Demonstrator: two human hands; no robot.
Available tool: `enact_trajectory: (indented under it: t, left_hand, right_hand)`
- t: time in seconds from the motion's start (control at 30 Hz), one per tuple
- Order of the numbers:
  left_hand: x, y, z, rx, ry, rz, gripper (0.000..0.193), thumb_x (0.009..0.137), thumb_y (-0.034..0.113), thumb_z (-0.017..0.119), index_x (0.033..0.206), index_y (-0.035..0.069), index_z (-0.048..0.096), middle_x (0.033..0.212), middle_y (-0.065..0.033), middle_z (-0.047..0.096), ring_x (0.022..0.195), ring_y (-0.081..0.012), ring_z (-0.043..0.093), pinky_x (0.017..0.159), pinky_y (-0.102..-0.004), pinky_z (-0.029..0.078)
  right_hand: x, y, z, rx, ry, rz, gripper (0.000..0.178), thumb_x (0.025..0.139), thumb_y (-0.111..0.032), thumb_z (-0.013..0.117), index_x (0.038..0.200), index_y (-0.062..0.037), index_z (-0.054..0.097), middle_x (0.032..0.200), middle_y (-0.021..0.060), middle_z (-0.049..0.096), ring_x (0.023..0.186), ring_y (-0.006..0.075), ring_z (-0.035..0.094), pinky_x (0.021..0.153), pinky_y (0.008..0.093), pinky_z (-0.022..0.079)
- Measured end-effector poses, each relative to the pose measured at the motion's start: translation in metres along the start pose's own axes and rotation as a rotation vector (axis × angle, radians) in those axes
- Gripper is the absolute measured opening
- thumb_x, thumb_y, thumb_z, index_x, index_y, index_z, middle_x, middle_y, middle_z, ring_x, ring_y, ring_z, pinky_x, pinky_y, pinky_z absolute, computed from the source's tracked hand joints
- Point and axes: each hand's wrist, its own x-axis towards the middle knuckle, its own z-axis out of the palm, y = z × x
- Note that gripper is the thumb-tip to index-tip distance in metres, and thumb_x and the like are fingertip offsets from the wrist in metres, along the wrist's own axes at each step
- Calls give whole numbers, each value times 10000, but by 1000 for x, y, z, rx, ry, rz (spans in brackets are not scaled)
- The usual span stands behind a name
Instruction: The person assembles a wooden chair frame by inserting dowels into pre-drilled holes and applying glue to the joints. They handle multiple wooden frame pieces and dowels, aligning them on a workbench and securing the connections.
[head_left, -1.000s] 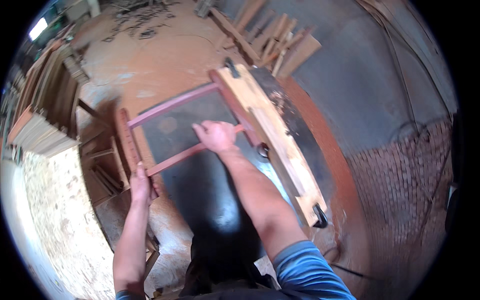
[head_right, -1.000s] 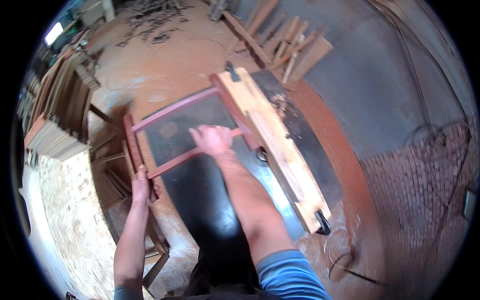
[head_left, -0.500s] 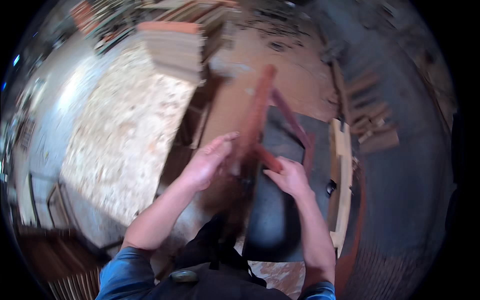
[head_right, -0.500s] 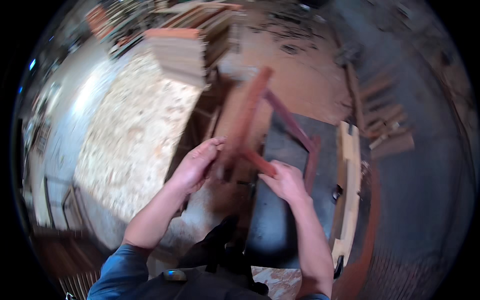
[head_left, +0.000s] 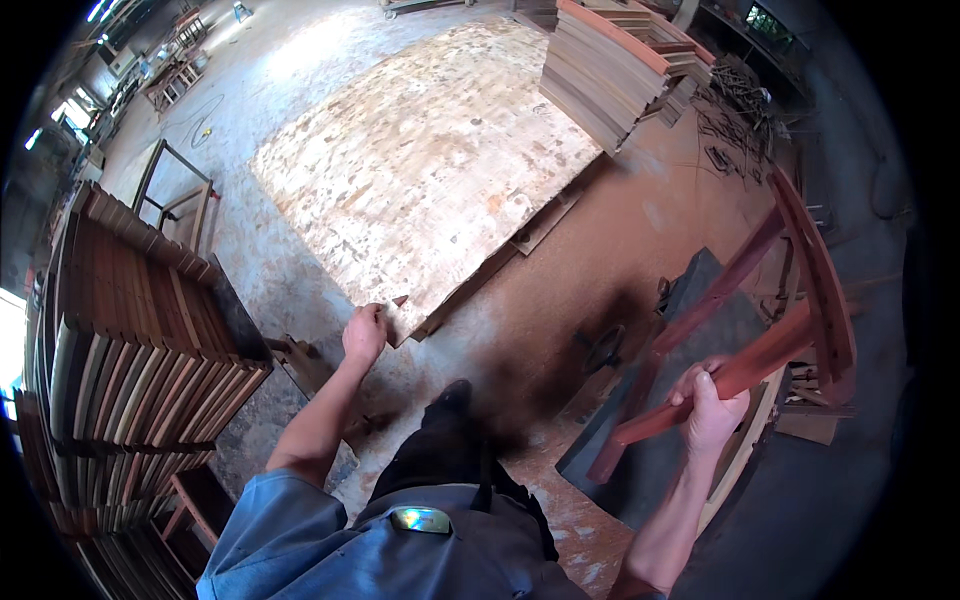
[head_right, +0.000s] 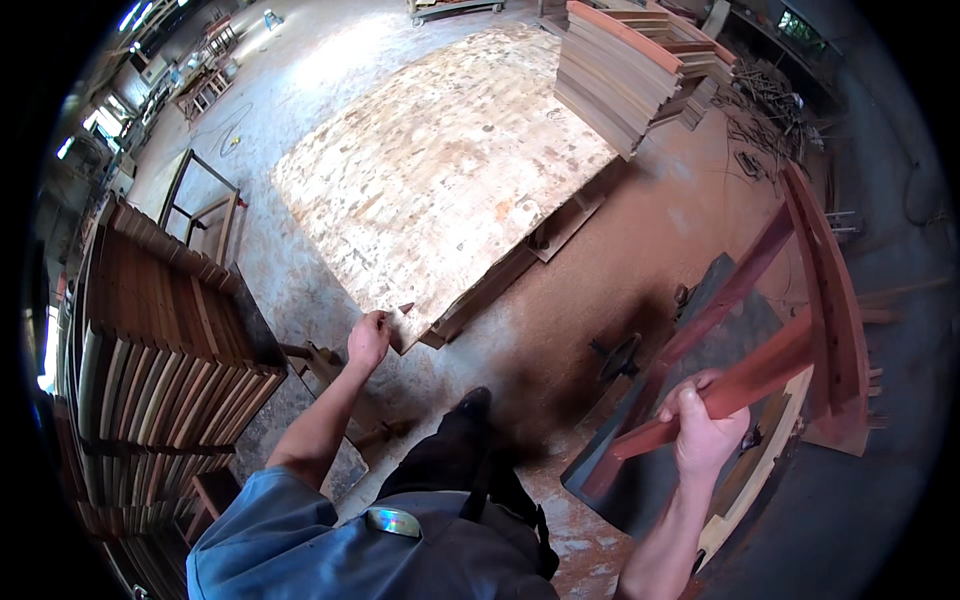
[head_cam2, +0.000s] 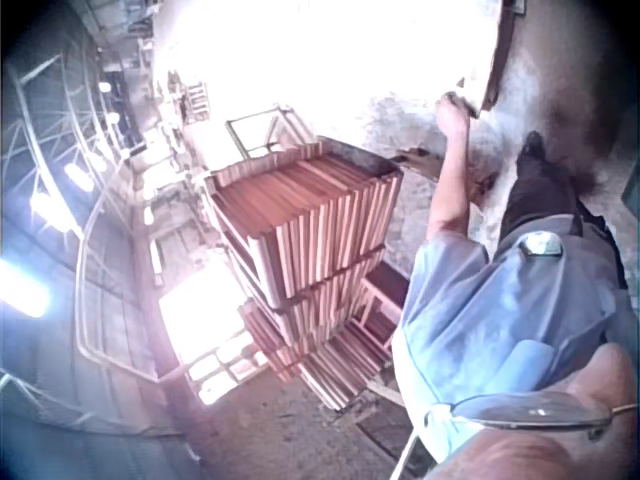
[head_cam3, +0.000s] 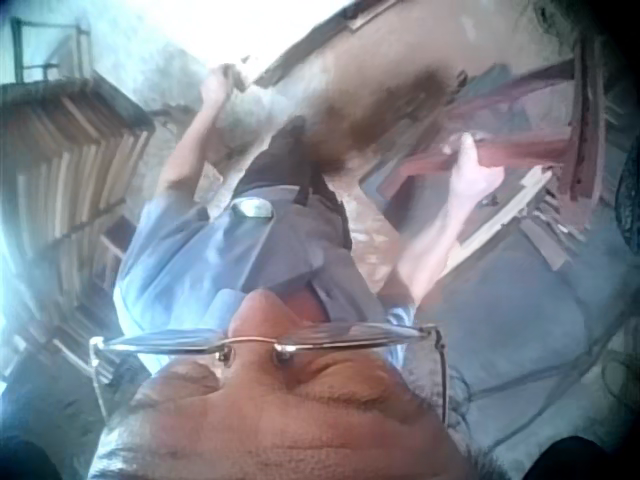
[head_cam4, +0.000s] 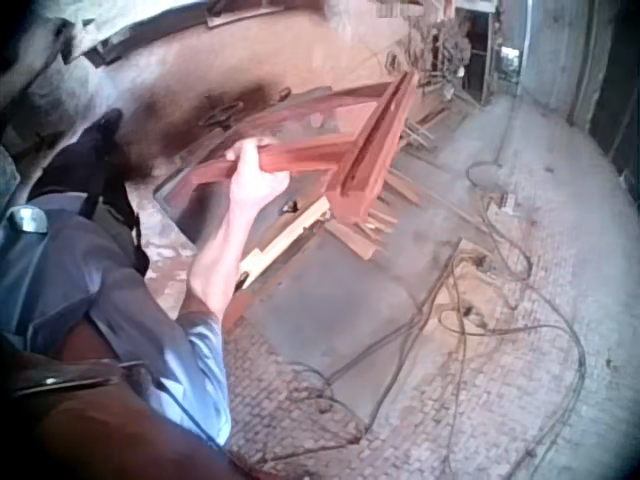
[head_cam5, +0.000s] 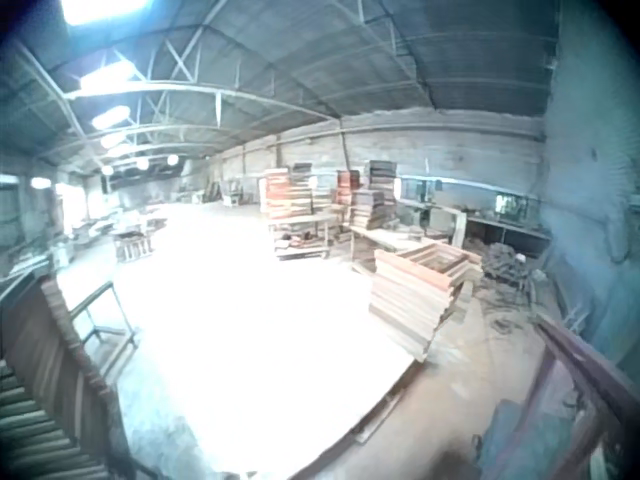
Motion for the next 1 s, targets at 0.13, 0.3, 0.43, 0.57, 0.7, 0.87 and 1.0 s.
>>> enact_trajectory:
  t: [0.13, 0.3, 0.43, 0.57, 0.7, 0.87, 1.0]
  left_hand:
    - [13, 18, -1, -39, -105, 67, 349, 852, 272, 654, 1170, 130, 631, 1161, -148, 605, 1052, -350, 612, 873, -451, 509]
    - [41, 10, 15, 40, -138, 149, 253, 890, 294, 624, 1043, 95, 658, 1121, -159, 617, 991, -361, 634, 845, -460, 517]
    - [50, 10, 14, 85, -127, 327, 244, 925, 271, 551, 1007, 72, 665, 1042, -172, 633, 858, -390, 661, 781, -488, 538]
    - [63, -1, 12, -14, -96, 393, 232, 908, 246, 562, 1009, 79, 686, 873, -169, 666, 717, -351, 675, 677, -437, 558]
    - [45, 62, -45, -890, -239, 25, 73, 960, 80, 557, 934, 21, 592, 838, -127, 675, 579, -150, 644, 526, -280, 524]
    - [-7, 161, -166, -1190, -336, 253, 39, 952, 7, 537, 987, -9, 536, 908, -87, 660, 681, -97, 633, 610, -240, 530]
    - [-21, 191, -203, -1027, -252, 556, 81, 936, 2, 575, 1012, -3, 549, 874, -55, 640, 703, -82, 621, 643, -235, 532]
  right_hand:
    - [-7, 7, 45, 77, -26, 55, 139, 823, 75, 558, 936, 13, 508, 671, 118, 559, 529, 197, 572, 517, 325, 499]
    - [-11, 38, 102, 5, -70, 254, 137, 785, 84, 617, 875, -2, 559, 693, 89, 599, 561, 160, 598, 531, 283, 503]
    - [-15, 77, 121, -71, -193, 393, 132, 802, -25, 729, 845, -20, 604, 711, 18, 615, 582, 94, 597, 543, 251, 501]
    - [-19, 99, 149, -241, -254, 479, 155, 823, -55, 733, 875, -38, 587, 715, 10, 611, 586, 95, 600, 530, 258, 502]
    - [-20, 122, 156, -258, -336, 542, 212, 827, -153, 765, 903, -51, 596, 694, -17, 592, 589, 70, 566, 533, 251, 469]
    - [-8, 127, 165, -299, -385, 526, 195, 828, -132, 756, 880, -50, 587, 709, -1, 596, 602, 84, 595, 548, 259, 496]
    - [-3, 139, 164, -462, -426, 384, 276, 820, -232, 762, 943, -27, 624, 772, 62, 647, 688, 152, 636, 625, 299, 508]
